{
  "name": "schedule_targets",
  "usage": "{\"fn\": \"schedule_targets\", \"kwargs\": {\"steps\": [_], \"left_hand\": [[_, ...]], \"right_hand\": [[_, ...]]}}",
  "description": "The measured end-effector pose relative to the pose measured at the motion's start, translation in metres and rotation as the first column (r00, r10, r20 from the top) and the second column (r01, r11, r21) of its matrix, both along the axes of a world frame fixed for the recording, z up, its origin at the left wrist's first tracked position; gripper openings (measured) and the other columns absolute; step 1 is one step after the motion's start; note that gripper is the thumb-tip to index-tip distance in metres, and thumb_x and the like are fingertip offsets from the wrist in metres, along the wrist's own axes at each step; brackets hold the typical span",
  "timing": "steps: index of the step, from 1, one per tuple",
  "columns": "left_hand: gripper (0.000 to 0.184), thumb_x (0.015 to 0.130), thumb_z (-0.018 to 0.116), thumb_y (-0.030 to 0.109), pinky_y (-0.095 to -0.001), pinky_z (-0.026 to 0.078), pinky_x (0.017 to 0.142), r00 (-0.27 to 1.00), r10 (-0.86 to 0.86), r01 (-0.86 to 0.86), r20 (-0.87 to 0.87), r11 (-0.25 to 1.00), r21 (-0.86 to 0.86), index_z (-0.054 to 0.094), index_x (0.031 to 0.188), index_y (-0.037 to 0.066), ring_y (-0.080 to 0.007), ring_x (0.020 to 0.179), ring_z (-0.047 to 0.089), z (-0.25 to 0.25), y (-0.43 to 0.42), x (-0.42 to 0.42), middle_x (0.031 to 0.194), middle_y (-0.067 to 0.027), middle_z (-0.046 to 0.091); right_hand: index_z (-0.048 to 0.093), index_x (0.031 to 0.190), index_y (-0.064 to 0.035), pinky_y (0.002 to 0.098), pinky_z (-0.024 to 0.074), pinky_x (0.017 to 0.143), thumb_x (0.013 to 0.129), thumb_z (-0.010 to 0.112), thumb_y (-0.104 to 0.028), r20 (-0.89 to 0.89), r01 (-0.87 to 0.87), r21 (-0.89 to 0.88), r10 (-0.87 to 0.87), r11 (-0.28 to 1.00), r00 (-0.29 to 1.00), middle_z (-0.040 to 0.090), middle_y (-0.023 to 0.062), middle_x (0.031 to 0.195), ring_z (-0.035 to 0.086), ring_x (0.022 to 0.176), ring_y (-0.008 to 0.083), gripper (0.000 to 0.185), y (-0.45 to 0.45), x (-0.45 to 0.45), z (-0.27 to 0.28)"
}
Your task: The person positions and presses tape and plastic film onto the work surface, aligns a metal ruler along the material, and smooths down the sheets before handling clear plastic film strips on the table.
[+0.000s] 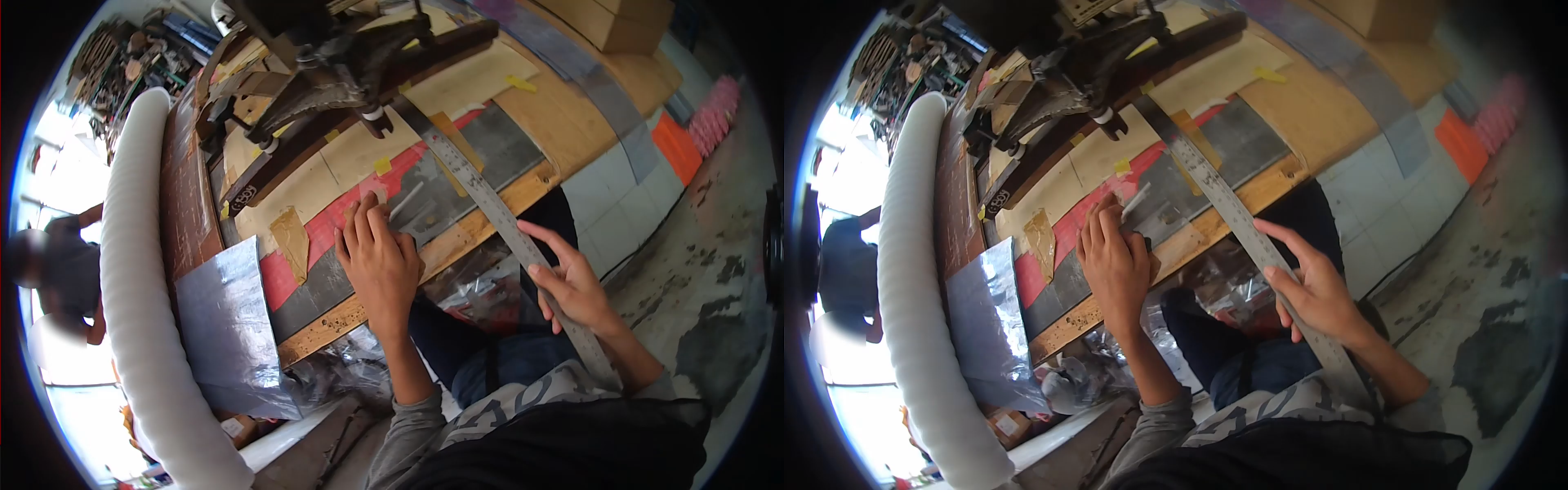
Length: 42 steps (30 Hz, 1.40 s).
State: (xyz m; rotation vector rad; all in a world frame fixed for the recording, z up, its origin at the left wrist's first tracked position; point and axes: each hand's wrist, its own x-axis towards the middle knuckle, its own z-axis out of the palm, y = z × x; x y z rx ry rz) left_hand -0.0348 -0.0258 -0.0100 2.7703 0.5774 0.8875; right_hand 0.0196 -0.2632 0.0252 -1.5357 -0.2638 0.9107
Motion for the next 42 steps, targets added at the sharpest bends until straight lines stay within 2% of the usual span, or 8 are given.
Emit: {"fn": "schedule_targets", "kwargs": {"steps": [4,7,9,16,19,42], "left_hand": [[0.033,0.078,0.051,0.006,-0.0455,0.039,0.095,1.0,-0.025,0.026,-0.002,1.0,0.014,0.053,0.111,0.001,-0.0341,0.108,0.055,-0.007,0.005,0.001,0.117,-0.0142,0.06],[0.027,0.079,0.051,0.006,-0.0469,0.034,0.101,0.999,-0.033,0.033,-0.022,0.999,-0.015,0.054,0.106,0.003,-0.0298,0.119,0.051,-0.007,0.004,0.001,0.123,-0.0113,0.057],[0.027,0.079,0.05,0.006,-0.0465,0.035,0.101,0.999,-0.043,0.043,-0.016,0.999,-0.005,0.054,0.106,0.002,-0.0313,0.117,0.052,-0.009,0.005,0.0,0.121,-0.0117,0.059],[0.032,0.08,0.05,0.008,-0.0478,0.038,0.097,0.997,-0.072,0.072,-0.002,0.997,0.03,0.054,0.11,0.0,-0.0367,0.109,0.055,-0.011,0.008,-0.001,0.115,-0.0167,0.06],[0.032,0.08,0.049,0.009,-0.0485,0.038,0.096,0.998,-0.07,0.07,0.003,0.996,0.051,0.054,0.11,0.0,-0.0371,0.108,0.055,-0.015,0.011,0.0,0.114,-0.0171,0.06],[0.032,0.08,0.05,0.009,-0.0504,0.04,0.092,0.998,-0.059,0.06,-0.011,0.997,0.044,0.053,0.111,0.001,-0.0388,0.104,0.055,-0.016,0.012,-0.001,0.11,-0.0182,0.06]], "right_hand": [[0.033,0.144,-0.0111,0.0234,0.0479,0.036,0.097,0.045,-0.007,0.032,0.013,0.036,-0.014,0.999,0.999,0.058,0.0068,0.082,0.052,0.046,0.0074,0.049,0.0,-0.001,-0.005],[0.034,0.143,-0.0087,0.0243,0.0485,0.036,0.096,0.045,-0.006,0.067,0.0,0.049,-0.004,0.999,0.998,0.06,0.0101,0.088,0.053,0.046,0.0088,0.048,-0.002,0.0,-0.003],[0.034,0.143,-0.0078,0.0247,0.0487,0.036,0.096,0.045,-0.006,0.077,-0.015,0.057,0.01,0.998,0.997,0.06,0.0109,0.09,0.054,0.046,0.0095,0.048,-0.003,0.001,-0.004],[0.033,0.143,-0.0057,0.0294,0.0456,0.037,0.096,0.043,-0.01,0.157,-0.059,0.067,0.048,0.996,0.986,0.056,0.0076,0.059,0.053,0.039,0.0143,0.048,-0.008,0.007,-0.01],[0.033,0.143,-0.0057,0.0308,0.045,0.039,0.096,0.043,-0.011,0.176,-0.054,0.08,0.039,0.995,0.984,0.054,0.0072,0.054,0.053,0.037,0.0161,0.049,-0.007,0.007,-0.014],[0.035,0.142,-0.0036,0.0299,0.0473,0.039,0.095,0.044,-0.01,0.225,-0.063,0.103,0.038,0.993,0.974,0.056,0.0079,0.057,0.055,0.038,0.0149,0.048,-0.006,0.005,-0.022]]}}
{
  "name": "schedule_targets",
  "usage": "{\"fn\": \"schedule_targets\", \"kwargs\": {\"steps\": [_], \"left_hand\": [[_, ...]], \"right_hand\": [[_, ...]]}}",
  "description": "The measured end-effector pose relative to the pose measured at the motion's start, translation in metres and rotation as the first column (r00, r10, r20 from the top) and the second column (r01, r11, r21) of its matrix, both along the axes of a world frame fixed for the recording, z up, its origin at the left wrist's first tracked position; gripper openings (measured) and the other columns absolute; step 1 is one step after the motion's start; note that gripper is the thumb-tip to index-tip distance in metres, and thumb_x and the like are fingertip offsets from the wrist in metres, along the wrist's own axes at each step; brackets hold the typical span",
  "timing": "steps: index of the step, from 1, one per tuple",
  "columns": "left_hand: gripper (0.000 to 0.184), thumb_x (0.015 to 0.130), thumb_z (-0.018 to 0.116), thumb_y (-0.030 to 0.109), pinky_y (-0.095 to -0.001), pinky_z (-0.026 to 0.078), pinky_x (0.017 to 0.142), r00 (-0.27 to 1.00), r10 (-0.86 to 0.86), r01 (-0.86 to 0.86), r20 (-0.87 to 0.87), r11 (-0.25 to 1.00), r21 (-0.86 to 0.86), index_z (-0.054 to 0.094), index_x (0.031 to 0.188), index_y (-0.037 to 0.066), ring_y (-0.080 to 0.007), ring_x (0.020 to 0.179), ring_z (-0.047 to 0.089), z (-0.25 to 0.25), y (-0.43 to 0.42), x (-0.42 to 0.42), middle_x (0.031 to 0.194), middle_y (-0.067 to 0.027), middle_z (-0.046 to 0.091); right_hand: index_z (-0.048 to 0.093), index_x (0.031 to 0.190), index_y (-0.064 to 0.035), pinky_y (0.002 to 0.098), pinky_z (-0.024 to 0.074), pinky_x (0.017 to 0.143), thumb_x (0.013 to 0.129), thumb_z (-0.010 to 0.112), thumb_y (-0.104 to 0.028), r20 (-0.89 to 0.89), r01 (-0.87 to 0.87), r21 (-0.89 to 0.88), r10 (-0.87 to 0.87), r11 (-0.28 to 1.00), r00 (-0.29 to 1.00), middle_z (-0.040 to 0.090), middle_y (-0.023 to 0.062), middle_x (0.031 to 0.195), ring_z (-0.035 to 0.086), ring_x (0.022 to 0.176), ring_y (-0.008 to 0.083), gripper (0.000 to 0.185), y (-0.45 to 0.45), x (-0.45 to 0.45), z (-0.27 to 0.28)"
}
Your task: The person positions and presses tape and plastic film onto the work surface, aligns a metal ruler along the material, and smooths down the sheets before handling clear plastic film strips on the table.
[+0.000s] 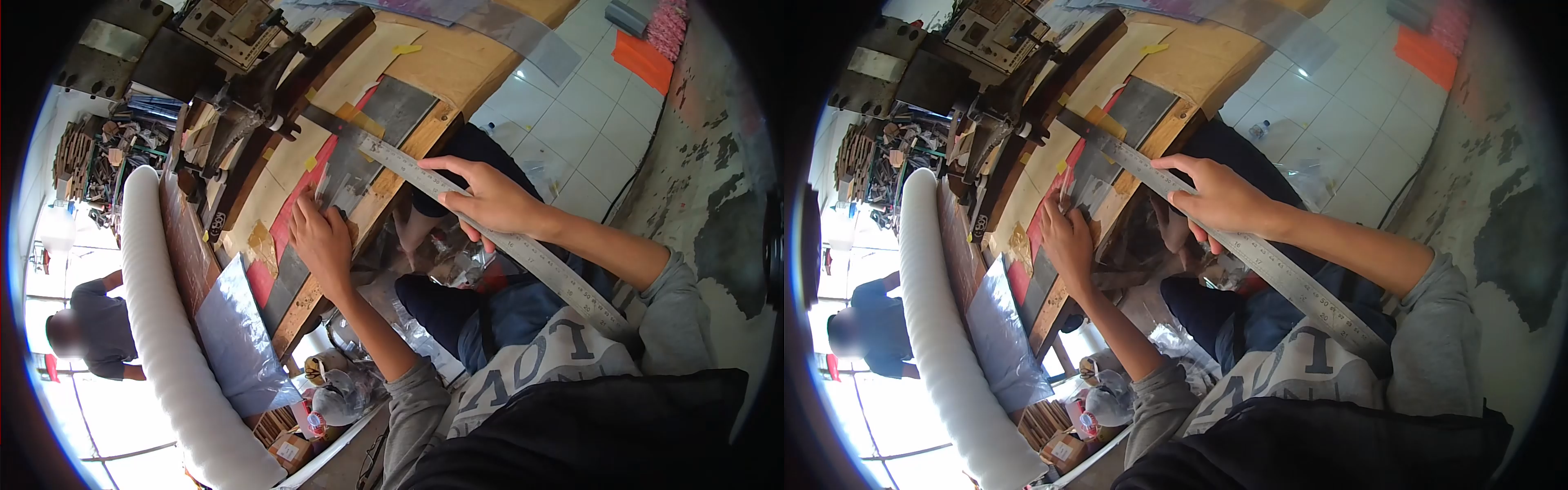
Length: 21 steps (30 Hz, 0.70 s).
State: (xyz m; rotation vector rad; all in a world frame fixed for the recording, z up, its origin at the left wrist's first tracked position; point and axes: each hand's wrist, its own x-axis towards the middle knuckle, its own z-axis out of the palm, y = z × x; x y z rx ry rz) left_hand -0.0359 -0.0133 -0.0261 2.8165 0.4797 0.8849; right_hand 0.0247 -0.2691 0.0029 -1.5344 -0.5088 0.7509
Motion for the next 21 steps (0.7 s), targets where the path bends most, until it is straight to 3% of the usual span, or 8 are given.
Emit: {"fn": "schedule_targets", "kwargs": {"steps": [10,13,16,21], "left_hand": [[0.032,0.08,0.05,0.008,-0.0494,0.04,0.093,0.999,-0.037,0.037,0.024,0.999,-0.006,0.053,0.111,-0.001,-0.0384,0.105,0.056,0.001,-0.001,-0.001,0.11,-0.0187,0.06],[0.034,0.079,0.05,0.008,-0.0483,0.04,0.094,0.999,-0.035,0.035,0.034,0.999,0.013,0.053,0.112,-0.001,-0.037,0.105,0.056,0.0,0.0,-0.001,0.11,-0.0182,0.061],[0.035,0.079,0.051,0.007,-0.0469,0.039,0.094,1.0,-0.006,0.006,0.008,1.0,-0.016,0.053,0.113,0.0,-0.0358,0.105,0.055,0.003,-0.002,-0.001,0.11,-0.0171,0.06],[0.034,0.079,0.052,0.007,-0.0456,0.039,0.095,1.0,0.015,-0.015,0.0,1.0,-0.026,0.054,0.112,0.001,-0.0338,0.105,0.055,0.007,-0.007,-0.002,0.109,-0.015,0.059]], "right_hand": [[0.034,0.142,-0.0039,0.0295,0.0487,0.04,0.094,0.044,-0.009,-0.019,-0.003,0.005,0.003,1.0,1.0,0.058,0.0086,0.06,0.055,0.04,0.0145,0.049,-0.001,0.0,0.0],[0.034,0.142,-0.0068,0.0245,0.05,0.034,0.096,0.044,-0.005,-0.059,-0.018,0.009,0.018,1.0,0.998,0.058,0.0112,0.095,0.055,0.047,0.0096,0.048,-0.001,0.0,0.002],[0.035,0.142,-0.0064,0.03,0.0488,0.039,0.093,0.045,-0.009,-0.053,-0.002,-0.013,0.002,1.0,0.999,0.057,0.0083,0.066,0.055,0.043,0.0136,0.049,0.0,0.0,0.005],[0.035,0.142,-0.0076,0.0283,0.0493,0.037,0.094,0.046,-0.008,-0.085,0.027,-0.023,-0.029,0.999,0.996,0.057,0.0078,0.074,0.055,0.045,0.0117,0.049,0.001,-0.003,0.013]]}}
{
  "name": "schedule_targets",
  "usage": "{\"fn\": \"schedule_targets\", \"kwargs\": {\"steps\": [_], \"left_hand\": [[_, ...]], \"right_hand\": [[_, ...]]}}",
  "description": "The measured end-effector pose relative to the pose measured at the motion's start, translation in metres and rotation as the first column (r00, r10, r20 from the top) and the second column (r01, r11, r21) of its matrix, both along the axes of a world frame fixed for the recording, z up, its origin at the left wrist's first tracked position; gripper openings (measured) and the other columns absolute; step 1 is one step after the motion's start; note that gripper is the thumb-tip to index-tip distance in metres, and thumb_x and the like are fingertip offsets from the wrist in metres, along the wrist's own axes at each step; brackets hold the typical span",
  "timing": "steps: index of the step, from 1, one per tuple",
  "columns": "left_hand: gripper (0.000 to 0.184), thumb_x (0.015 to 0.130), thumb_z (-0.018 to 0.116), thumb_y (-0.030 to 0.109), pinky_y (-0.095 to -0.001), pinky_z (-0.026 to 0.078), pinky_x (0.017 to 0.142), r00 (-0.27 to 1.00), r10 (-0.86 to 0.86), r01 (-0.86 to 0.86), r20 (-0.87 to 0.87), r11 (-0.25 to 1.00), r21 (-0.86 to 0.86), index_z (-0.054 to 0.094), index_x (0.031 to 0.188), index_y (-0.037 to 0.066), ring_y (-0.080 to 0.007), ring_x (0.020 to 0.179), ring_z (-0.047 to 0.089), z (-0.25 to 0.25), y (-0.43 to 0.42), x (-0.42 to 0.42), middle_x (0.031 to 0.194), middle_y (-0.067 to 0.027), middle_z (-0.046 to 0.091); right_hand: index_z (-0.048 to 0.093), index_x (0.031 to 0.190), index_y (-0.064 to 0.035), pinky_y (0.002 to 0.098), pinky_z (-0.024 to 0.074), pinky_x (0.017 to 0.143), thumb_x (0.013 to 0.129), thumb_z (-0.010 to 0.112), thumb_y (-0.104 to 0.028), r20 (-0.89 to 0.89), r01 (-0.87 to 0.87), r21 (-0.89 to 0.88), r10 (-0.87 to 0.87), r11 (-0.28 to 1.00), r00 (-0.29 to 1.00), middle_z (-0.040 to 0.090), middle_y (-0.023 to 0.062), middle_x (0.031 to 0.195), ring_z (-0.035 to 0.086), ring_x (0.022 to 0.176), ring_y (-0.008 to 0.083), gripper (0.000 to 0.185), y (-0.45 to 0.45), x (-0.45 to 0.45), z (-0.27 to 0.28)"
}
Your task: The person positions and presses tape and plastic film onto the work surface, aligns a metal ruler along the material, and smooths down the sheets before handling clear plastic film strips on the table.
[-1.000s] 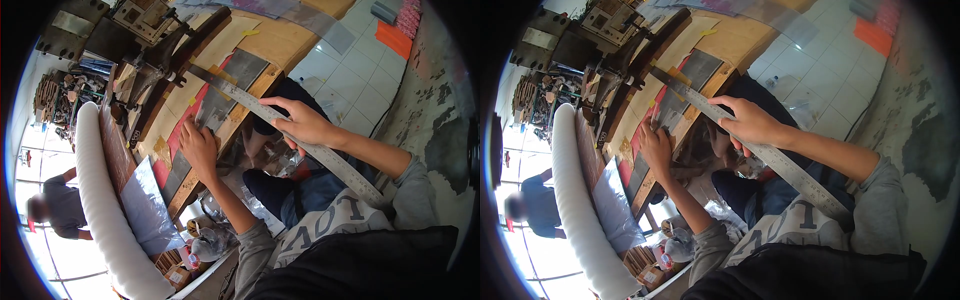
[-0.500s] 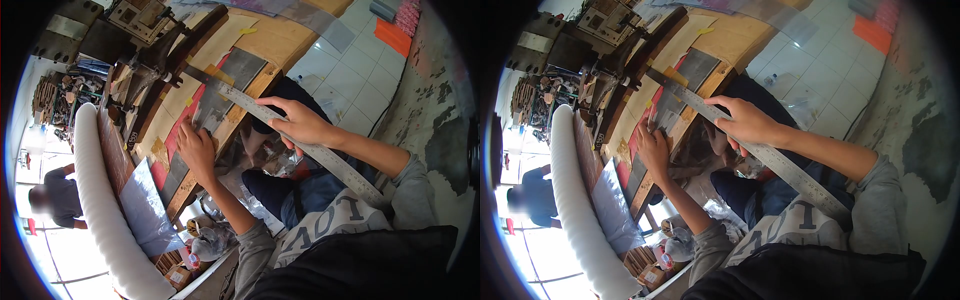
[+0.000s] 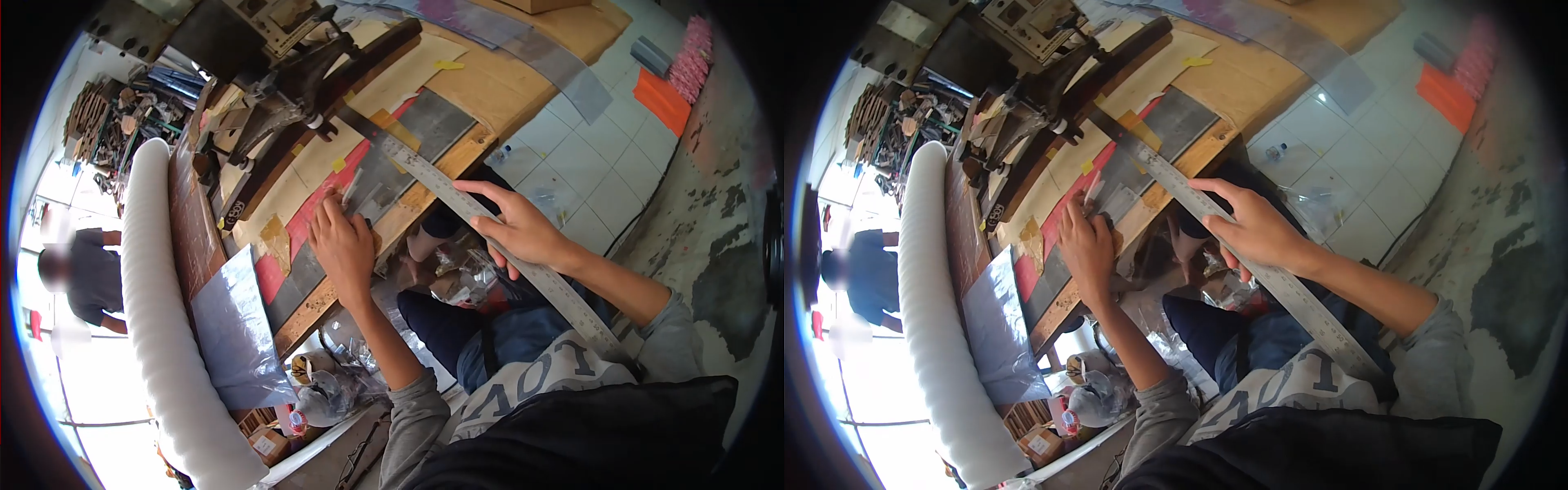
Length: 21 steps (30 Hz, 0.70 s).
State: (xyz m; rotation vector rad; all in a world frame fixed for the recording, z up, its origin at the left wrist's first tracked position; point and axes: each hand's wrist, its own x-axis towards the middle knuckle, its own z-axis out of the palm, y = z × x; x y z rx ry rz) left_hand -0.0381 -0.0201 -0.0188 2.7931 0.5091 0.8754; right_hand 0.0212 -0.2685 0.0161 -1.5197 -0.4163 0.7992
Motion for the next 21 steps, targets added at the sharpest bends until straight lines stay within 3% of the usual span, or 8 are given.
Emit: {"fn": "schedule_targets", "kwargs": {"steps": [11,14,17,21], "left_hand": [[0.03,0.082,0.051,0.01,-0.0498,0.033,0.106,0.998,0.042,-0.043,-0.041,0.998,-0.036,0.053,0.111,0.004,-0.03,0.119,0.05,0.004,-0.004,-0.001,0.127,-0.0104,0.055],[0.03,0.082,0.051,0.01,-0.05,0.032,0.107,0.998,0.042,-0.044,-0.046,0.998,-0.041,0.053,0.111,0.004,-0.0301,0.12,0.05,0.003,-0.003,0.0,0.128,-0.0105,0.055],[0.031,0.078,0.051,0.004,-0.0467,0.037,0.1,0.998,0.013,-0.015,0.056,0.999,0.03,0.053,0.109,0.0,-0.0342,0.11,0.054,0.004,-0.004,0.001,0.118,-0.0148,0.058],[0.031,0.078,0.051,0.004,-0.0471,0.036,0.101,0.999,0.018,-0.018,0.045,1.0,0.007,0.052,0.108,0.0,-0.0339,0.112,0.053,0.005,-0.005,0.001,0.12,-0.0146,0.057]], "right_hand": [[0.033,0.144,-0.0107,0.0249,0.0488,0.035,0.097,0.046,-0.009,-0.076,-0.012,-0.051,0.008,0.999,0.997,0.054,0.0047,0.075,0.053,0.045,0.0087,0.049,0.002,-0.001,0.007],[0.032,0.145,-0.0111,0.0241,0.0484,0.035,0.097,0.046,-0.009,-0.091,-0.004,-0.065,-0.002,0.998,0.996,0.056,0.0055,0.078,0.052,0.045,0.0083,0.05,0.003,-0.002,0.007],[0.032,0.145,-0.011,0.0234,0.0475,0.034,0.097,0.046,-0.008,-0.117,0.011,-0.07,-0.02,0.997,0.993,0.059,0.0076,0.083,0.052,0.045,0.0078,0.05,0.005,-0.003,0.01],[0.032,0.145,-0.0105,0.0227,0.0464,0.034,0.097,0.046,-0.008,-0.132,0.025,-0.064,-0.033,0.998,0.991,0.062,0.0105,0.086,0.052,0.044,0.0074,0.051,0.007,-0.004,0.012]]}}
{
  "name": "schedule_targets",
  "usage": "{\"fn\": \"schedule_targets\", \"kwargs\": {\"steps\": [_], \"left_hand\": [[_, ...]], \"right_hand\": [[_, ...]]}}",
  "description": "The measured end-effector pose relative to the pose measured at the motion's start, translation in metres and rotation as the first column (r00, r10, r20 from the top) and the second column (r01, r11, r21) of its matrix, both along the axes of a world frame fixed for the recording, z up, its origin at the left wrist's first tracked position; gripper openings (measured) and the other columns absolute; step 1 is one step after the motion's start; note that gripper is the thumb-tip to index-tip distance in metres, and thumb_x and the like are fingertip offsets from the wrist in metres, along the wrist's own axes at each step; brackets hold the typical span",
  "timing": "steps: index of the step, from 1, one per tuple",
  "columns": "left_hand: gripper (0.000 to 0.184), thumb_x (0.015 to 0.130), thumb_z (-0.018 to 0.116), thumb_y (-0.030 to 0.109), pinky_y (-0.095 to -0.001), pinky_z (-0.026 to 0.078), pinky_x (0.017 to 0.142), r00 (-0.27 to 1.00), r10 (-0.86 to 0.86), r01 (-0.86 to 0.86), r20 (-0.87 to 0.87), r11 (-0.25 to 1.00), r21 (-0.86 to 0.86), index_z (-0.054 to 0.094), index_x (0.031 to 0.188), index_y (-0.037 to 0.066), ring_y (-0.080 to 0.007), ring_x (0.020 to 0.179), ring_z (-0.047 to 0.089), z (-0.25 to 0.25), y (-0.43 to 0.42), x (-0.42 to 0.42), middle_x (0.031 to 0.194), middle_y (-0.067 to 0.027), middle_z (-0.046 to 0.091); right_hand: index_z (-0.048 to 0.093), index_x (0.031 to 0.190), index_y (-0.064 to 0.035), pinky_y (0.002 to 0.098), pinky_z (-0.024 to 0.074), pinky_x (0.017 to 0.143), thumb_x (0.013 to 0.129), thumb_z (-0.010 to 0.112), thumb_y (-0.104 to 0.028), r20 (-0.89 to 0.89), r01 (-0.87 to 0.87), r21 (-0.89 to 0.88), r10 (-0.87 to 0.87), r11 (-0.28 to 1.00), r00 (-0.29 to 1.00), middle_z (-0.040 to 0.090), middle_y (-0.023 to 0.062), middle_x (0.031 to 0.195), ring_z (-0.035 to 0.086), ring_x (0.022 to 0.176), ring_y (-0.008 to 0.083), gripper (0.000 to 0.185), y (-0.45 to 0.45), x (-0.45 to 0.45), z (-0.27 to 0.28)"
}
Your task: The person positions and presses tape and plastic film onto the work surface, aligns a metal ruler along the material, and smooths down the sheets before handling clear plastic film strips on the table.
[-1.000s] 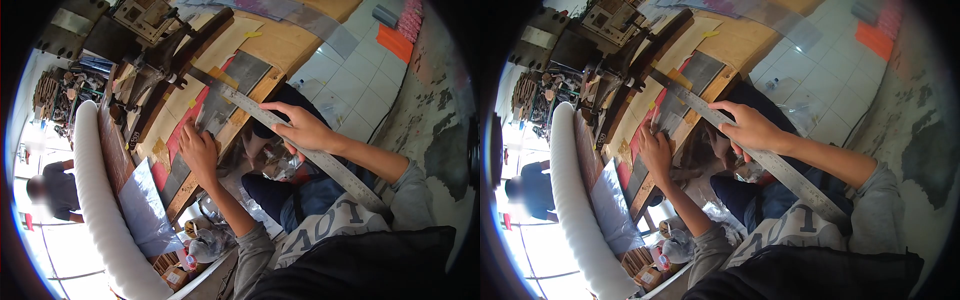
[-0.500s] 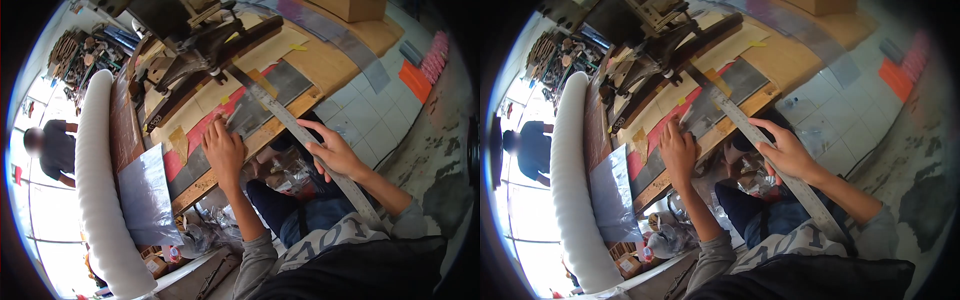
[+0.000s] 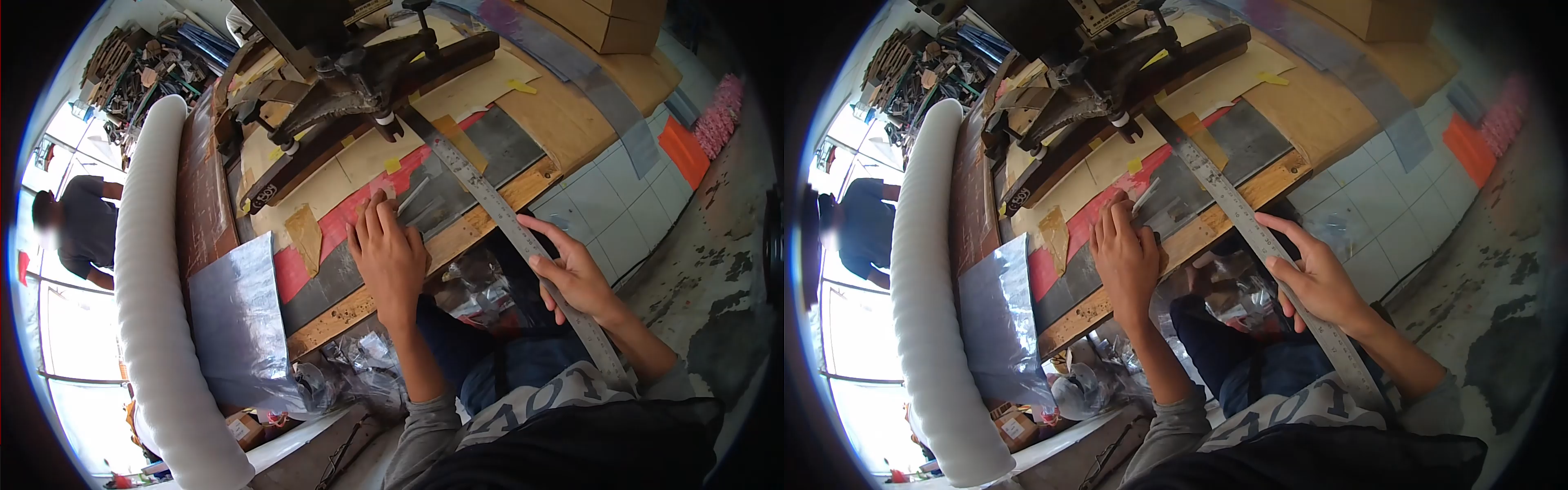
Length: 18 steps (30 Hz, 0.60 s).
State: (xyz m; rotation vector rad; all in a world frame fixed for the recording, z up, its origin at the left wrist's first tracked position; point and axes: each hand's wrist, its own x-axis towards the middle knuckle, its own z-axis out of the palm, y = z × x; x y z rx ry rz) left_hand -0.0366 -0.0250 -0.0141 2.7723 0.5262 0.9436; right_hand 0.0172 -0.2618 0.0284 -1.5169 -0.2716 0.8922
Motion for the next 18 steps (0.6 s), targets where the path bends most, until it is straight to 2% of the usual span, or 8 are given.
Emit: {"fn": "schedule_targets", "kwargs": {"steps": [3,6,12,15,18], "left_hand": [[0.031,0.078,0.051,0.004,-0.0474,0.036,0.101,1.0,0.003,-0.003,-0.009,1.0,-0.01,0.052,0.108,0.001,-0.034,0.113,0.053,0.0019,-0.0008,-0.0001,0.122,-0.0143,0.057],[0.03,0.078,0.051,0.004,-0.0481,0.035,0.102,1.0,0.007,-0.007,-0.016,1.0,-0.014,0.052,0.108,0.001,-0.0342,0.114,0.052,0.0026,-0.0012,0.0005,0.123,-0.014,0.056],[0.031,0.078,0.051,0.004,-0.0494,0.034,0.103,0.999,0.012,-0.013,-0.04,0.999,-0.033,0.051,0.108,0.001,-0.0341,0.116,0.051,0.0031,-0.0015,0.0,0.125,-0.0133,0.056],[0.031,0.078,0.051,0.004,-0.0495,0.034,0.104,0.999,0.016,-0.018,-0.043,0.999,-0.031,0.051,0.109,0.002,-0.0339,0.117,0.051,0.0032,-0.0025,-0.0005,0.126,-0.0132,0.055],[0.031,0.079,0.051,0.004,-0.0494,0.033,0.104,0.999,0.016,-0.017,-0.046,0.999,-0.037,0.051,0.109,0.002,-0.0337,0.118,0.051,0.0037,-0.0025,-0.0005,0.127,-0.0133,0.055]], "right_hand": [[0.031,0.146,-0.0104,0.0228,0.0464,0.034,0.097,0.047,-0.008,-0.006,-0.007,-0.018,0.007,1.0,1.0,0.063,0.0107,0.085,0.052,0.044,0.0071,0.051,0.0007,0.0005,0.0011],[0.03,0.147,-0.0138,0.0217,0.0464,0.033,0.098,0.048,-0.012,0.002,0.006,-0.038,-0.006,0.999,1.0,0.051,-0.001,0.065,0.052,0.044,0.0053,0.053,0.0018,-0.0004,0.001],[0.03,0.147,-0.0132,0.022,0.0467,0.033,0.098,0.048,-0.011,-0.018,0.012,-0.037,-0.013,0.999,1.0,0.052,-0.0005,0.067,0.052,0.043,0.0056,0.053,0.0022,-0.0004,0.0013],[0.03,0.146,-0.0112,0.0227,0.0475,0.034,0.097,0.046,-0.009,-0.019,0.003,-0.038,-0.003,0.999,1.0,0.059,0.0043,0.07,0.052,0.044,0.0065,0.052,0.0012,0.0001,0.0016],[0.03,0.146,-0.0111,0.0226,0.0476,0.034,0.097,0.046,-0.009,-0.022,0.006,-0.041,-0.007,0.999,1.0,0.058,0.0034,0.069,0.052,0.044,0.0063,0.052,0.0017,-0.0001,0.0027]]}}
